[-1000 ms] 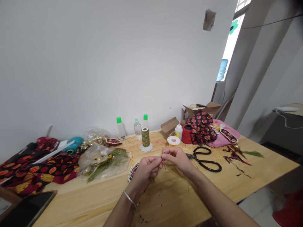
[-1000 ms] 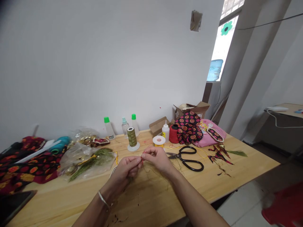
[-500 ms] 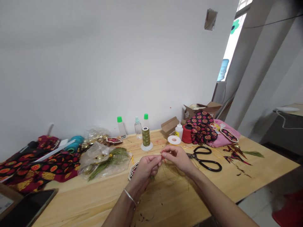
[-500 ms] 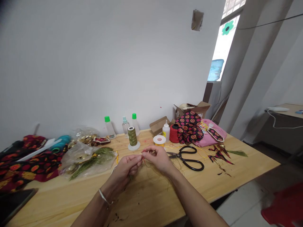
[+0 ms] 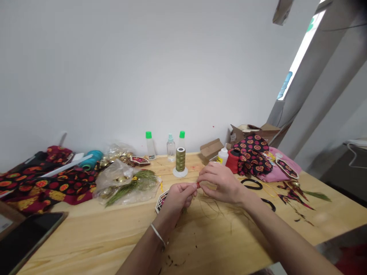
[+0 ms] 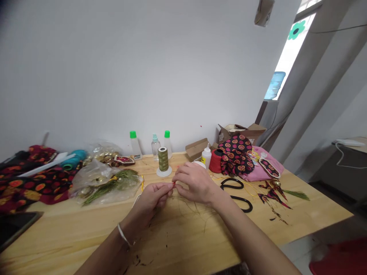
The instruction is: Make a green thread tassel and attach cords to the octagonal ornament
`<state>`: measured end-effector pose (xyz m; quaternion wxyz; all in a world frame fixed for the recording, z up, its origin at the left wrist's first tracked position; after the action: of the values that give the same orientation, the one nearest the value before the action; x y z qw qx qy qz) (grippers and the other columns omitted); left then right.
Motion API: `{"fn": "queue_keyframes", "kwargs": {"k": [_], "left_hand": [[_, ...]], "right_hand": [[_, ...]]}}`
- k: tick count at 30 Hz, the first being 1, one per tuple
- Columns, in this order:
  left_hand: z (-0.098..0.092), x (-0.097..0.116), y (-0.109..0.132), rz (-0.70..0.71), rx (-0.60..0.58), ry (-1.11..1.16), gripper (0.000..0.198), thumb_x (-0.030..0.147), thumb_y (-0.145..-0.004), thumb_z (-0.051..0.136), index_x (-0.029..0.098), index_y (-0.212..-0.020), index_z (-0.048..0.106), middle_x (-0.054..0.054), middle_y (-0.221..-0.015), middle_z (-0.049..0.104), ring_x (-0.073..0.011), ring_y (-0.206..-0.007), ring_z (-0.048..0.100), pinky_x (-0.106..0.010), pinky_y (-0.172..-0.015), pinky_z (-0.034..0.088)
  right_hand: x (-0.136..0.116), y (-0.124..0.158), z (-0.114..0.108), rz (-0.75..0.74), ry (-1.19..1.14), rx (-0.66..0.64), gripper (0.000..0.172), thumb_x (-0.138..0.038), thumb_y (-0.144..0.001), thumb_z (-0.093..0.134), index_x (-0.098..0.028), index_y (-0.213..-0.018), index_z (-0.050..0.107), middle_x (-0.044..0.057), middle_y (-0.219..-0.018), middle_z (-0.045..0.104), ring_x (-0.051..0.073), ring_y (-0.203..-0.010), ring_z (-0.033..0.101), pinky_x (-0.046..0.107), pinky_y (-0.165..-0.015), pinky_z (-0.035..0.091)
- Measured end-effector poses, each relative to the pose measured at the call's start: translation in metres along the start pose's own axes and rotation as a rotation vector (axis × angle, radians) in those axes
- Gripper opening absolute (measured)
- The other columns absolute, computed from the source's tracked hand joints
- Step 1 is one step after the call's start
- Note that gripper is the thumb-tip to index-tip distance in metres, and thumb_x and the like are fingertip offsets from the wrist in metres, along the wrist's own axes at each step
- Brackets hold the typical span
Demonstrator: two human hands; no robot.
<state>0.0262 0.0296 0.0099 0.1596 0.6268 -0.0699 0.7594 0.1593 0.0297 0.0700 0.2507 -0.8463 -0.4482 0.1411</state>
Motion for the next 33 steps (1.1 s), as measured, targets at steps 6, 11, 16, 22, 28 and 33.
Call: {"fn": "queue_keyframes", "kwargs": {"k": [6, 11, 16, 22, 28, 33], "left_hand": [[0.001, 0.0, 0.001, -0.041, 0.032, 0.01, 0.03, 0.038, -0.062, 0.059, 0.014, -0.047, 0.048, 0.01, -0.037, 0.026, -0.003, -0.035, 0.015, -0.021, -0.038, 0.007], [0.001, -0.003, 0.0, -0.058, 0.026, 0.01, 0.03, 0.037, -0.064, 0.058, 0.014, -0.048, 0.048, 0.01, -0.037, 0.024, -0.0038, -0.037, 0.014, -0.022, -0.039, 0.006], [0.002, -0.004, 0.0, -0.071, -0.035, 0.052, 0.031, 0.04, -0.063, 0.059, 0.013, -0.051, 0.049, 0.008, -0.043, 0.029, -0.0039, -0.04, 0.014, -0.022, -0.04, 0.005], [0.003, -0.005, -0.002, -0.052, -0.089, 0.044, 0.031, 0.039, -0.065, 0.059, 0.012, -0.053, 0.051, 0.006, -0.048, 0.034, -0.0036, -0.04, 0.015, -0.021, -0.039, 0.006], [0.003, -0.005, -0.002, -0.07, -0.081, 0.073, 0.03, 0.037, -0.066, 0.059, 0.012, -0.051, 0.049, 0.008, -0.044, 0.028, -0.0035, -0.04, 0.013, -0.021, -0.039, 0.005], [0.002, -0.003, -0.003, -0.054, -0.05, 0.168, 0.029, 0.034, -0.066, 0.06, 0.013, -0.051, 0.047, 0.009, -0.046, 0.027, -0.0032, -0.04, 0.011, -0.02, -0.038, 0.005]], "right_hand": [[-0.002, -0.003, 0.007, -0.091, 0.086, -0.061, 0.017, -0.017, -0.077, 0.045, -0.018, -0.075, 0.061, 0.005, -0.07, 0.06, 0.015, -0.068, 0.046, 0.028, -0.06, 0.032], [0.0, 0.002, 0.013, -0.118, 0.103, -0.045, 0.018, -0.018, -0.079, 0.043, -0.019, -0.072, 0.06, 0.004, -0.067, 0.06, 0.015, -0.067, 0.046, 0.028, -0.058, 0.029], [0.009, 0.007, 0.015, 0.017, -0.157, 0.06, 0.013, -0.015, -0.074, 0.047, -0.02, -0.071, 0.059, 0.003, -0.069, 0.061, 0.014, -0.067, 0.049, 0.028, -0.062, 0.034], [0.016, 0.011, 0.022, 0.275, -0.553, 0.14, 0.011, -0.01, -0.067, 0.05, -0.018, -0.066, 0.057, 0.001, -0.067, 0.058, 0.011, -0.062, 0.049, 0.024, -0.058, 0.038], [0.016, 0.011, 0.027, 0.426, -0.724, 0.075, 0.007, -0.013, -0.069, 0.05, -0.017, -0.065, 0.056, 0.0, -0.063, 0.056, 0.01, -0.057, 0.046, 0.022, -0.053, 0.037], [0.013, 0.011, 0.021, 0.401, -0.626, 0.211, 0.008, -0.017, -0.072, 0.05, -0.017, -0.068, 0.057, 0.002, -0.065, 0.058, 0.013, -0.061, 0.049, 0.025, -0.057, 0.038]]}}
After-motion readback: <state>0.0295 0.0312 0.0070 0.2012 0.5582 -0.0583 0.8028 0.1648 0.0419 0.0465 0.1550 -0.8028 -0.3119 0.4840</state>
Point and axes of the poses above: each hand's wrist, its own y-axis away from the middle knuckle, its own z-axis out of the palm, x = y × z, the point moved 3 cm from there along -y, towards the middle knuckle
